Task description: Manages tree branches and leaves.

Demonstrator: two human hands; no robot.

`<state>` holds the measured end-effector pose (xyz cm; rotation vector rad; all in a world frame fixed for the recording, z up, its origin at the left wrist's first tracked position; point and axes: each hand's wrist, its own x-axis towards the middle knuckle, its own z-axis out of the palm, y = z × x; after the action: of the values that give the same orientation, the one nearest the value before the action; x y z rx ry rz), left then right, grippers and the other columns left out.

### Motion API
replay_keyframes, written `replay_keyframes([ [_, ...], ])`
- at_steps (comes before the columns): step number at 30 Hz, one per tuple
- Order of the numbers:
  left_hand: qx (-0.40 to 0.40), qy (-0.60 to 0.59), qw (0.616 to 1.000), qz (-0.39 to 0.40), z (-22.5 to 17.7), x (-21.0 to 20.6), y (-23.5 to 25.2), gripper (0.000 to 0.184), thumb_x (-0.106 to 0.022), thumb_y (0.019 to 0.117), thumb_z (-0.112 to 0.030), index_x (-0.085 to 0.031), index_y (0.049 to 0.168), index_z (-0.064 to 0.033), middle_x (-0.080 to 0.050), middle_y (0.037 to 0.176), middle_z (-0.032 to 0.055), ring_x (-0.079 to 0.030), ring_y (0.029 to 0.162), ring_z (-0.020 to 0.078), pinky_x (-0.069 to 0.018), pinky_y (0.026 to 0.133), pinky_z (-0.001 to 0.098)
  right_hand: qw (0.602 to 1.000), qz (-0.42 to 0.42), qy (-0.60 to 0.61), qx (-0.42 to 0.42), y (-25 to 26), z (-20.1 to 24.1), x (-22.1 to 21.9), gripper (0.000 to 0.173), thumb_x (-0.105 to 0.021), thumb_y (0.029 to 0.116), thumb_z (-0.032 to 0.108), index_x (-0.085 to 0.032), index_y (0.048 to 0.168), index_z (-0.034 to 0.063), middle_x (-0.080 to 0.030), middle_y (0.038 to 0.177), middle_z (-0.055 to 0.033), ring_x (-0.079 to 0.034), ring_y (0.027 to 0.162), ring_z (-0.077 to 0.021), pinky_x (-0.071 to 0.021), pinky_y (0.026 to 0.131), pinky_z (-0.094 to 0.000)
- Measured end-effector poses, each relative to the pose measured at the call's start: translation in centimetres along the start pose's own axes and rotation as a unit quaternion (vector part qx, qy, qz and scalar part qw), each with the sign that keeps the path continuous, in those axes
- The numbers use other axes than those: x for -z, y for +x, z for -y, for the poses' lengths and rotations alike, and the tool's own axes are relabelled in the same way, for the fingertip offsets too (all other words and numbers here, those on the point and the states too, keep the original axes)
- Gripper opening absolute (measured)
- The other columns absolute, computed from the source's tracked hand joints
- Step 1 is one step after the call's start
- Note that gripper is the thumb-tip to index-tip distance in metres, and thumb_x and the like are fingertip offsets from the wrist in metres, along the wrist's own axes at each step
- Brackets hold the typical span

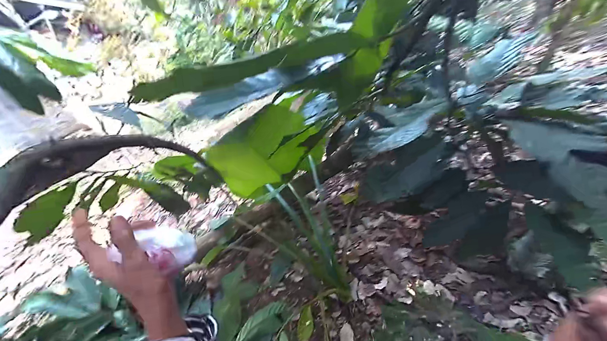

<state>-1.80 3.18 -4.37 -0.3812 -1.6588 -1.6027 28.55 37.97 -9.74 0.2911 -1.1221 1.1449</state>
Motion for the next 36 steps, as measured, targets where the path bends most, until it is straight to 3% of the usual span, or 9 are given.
replay_keyframes([
  [2, 0.027, -0.009, 0.998, 0.056, 1.5, -4.1, -2.3, 0.051, -0.045, 0.1083, -0.027, -0.040, 0.149, 0.0031, -0.068, 0.100, 0.0041, -0.066, 0.079, 0.0032, -0.0582, 0.076, 0.0275, 0.982, -0.018, -0.168, -0.087, -1.6, -3.5, 0.2, 0.013, -0.056, 0.1049, 0.024, -0.063, 0.108, 0.0138, -0.067, 0.072, 0.0080, -0.061, 0.057, -0.0010, -0.0551, 0.055, -0.0208],
  [4, 0.012, -0.006, 0.987, 0.158, 1.0, -8.8, -4.2, 0.036, -0.047, 0.1065, -0.020, -0.063, 0.121, 0.0094, -0.071, 0.092, 0.0063, -0.066, 0.078, 0.0033, -0.0573, 0.077, 0.0265, 0.901, 0.051, -0.332, -0.274, -2.1, -6.5, 0.3, 0.040, -0.057, 0.1040, 0.022, -0.050, 0.131, -0.0069, -0.061, 0.085, -0.0087, -0.056, 0.061, -0.0121, -0.0530, 0.057, -0.0342],
  [6, -0.034, -0.006, 0.968, 0.248, -1.6, -12.9, -5.4, 0.032, -0.050, 0.1046, -0.020, -0.071, 0.109, 0.0050, -0.073, 0.094, 0.0099, -0.067, 0.082, 0.0078, -0.0563, 0.080, 0.0309, 0.852, 0.125, -0.366, -0.353, -1.5, -9.0, 0.0, 0.047, -0.044, 0.1076, 0.024, -0.039, 0.143, -0.0074, -0.059, 0.086, -0.0109, -0.055, 0.063, -0.0165, -0.0514, 0.059, -0.0392],
  [9, -0.171, -0.052, 0.930, 0.320, -6.9, -17.7, -5.2, 0.029, -0.053, 0.1045, -0.019, -0.073, 0.114, -0.0010, -0.072, 0.104, 0.0117, -0.069, 0.092, 0.0152, -0.0576, 0.085, 0.0375, 0.866, 0.186, -0.403, -0.231, 1.7, -10.2, -2.5, 0.043, -0.038, 0.1090, 0.020, -0.046, 0.138, -0.0102, -0.059, 0.081, -0.0107, -0.057, 0.064, -0.0168, -0.0531, 0.062, -0.0372],
  [13, -0.341, -0.028, 0.876, 0.340, -16.1, -22.5, -1.6, 0.029, -0.052, 0.1054, -0.020, -0.074, 0.123, -0.0101, -0.072, 0.116, 0.0108, -0.070, 0.100, 0.0227, -0.0567, 0.085, 0.0470, 0.850, 0.204, -0.480, -0.082, 7.9, -11.3, -6.9, 0.035, -0.047, 0.1080, 0.017, -0.054, 0.131, -0.0087, -0.066, 0.079, -0.0209, -0.067, 0.066, -0.0339, -0.0566, 0.065, -0.0528],
  [20, -0.414, 0.172, 0.792, 0.415, -27.8, -27.7, 5.6, 0.036, -0.054, 0.1034, -0.033, -0.066, 0.133, -0.0144, -0.069, 0.123, 0.0188, -0.064, 0.117, 0.0412, -0.0456, 0.093, 0.0685, 0.846, 0.138, -0.515, 0.010, 13.9, -11.4, -8.2, 0.038, -0.038, 0.1131, 0.029, -0.053, 0.126, -0.0034, -0.058, 0.072, -0.0167, -0.061, 0.056, -0.0309, -0.0506, 0.052, -0.0476],
  [23, -0.421, 0.149, 0.795, 0.410, -30.2, -28.4, 5.5, 0.055, -0.062, 0.0965, -0.053, -0.065, 0.133, -0.0123, -0.069, 0.119, 0.0195, -0.065, 0.113, 0.0393, -0.0463, 0.094, 0.0658, 0.851, 0.092, -0.516, 0.027, 16.6, -12.3, -6.9, 0.037, -0.040, 0.1121, 0.029, -0.056, 0.125, -0.0021, -0.061, 0.074, -0.0150, -0.062, 0.061, -0.0291, -0.0515, 0.058, -0.0481],
  [28, -0.430, 0.104, 0.824, 0.354, -31.9, -30.2, 4.6, 0.055, -0.062, 0.0918, -0.065, -0.074, 0.095, -0.0111, -0.070, 0.088, 0.0104, -0.067, 0.089, 0.0304, -0.0479, 0.080, 0.0603, 0.824, 0.141, -0.548, -0.018, 20.8, -12.5, -6.2, 0.044, -0.037, 0.1121, 0.034, -0.058, 0.119, -0.0042, -0.065, 0.081, -0.0195, -0.068, 0.073, -0.0368, -0.0539, 0.069, -0.0551],
  [36, -0.471, 0.097, 0.800, 0.359, -29.6, -29.3, 4.9, 0.042, -0.046, 0.1071, -0.037, -0.065, 0.114, 0.0000, -0.066, 0.100, 0.0193, -0.065, 0.094, 0.0310, -0.0491, 0.084, 0.0561, 0.777, 0.263, -0.573, 0.011, 24.3, -11.6, -6.9, 0.042, -0.038, 0.1124, 0.033, -0.057, 0.122, -0.0027, -0.067, 0.083, -0.0201, -0.071, 0.078, -0.0412, -0.0555, 0.070, -0.0578],
])
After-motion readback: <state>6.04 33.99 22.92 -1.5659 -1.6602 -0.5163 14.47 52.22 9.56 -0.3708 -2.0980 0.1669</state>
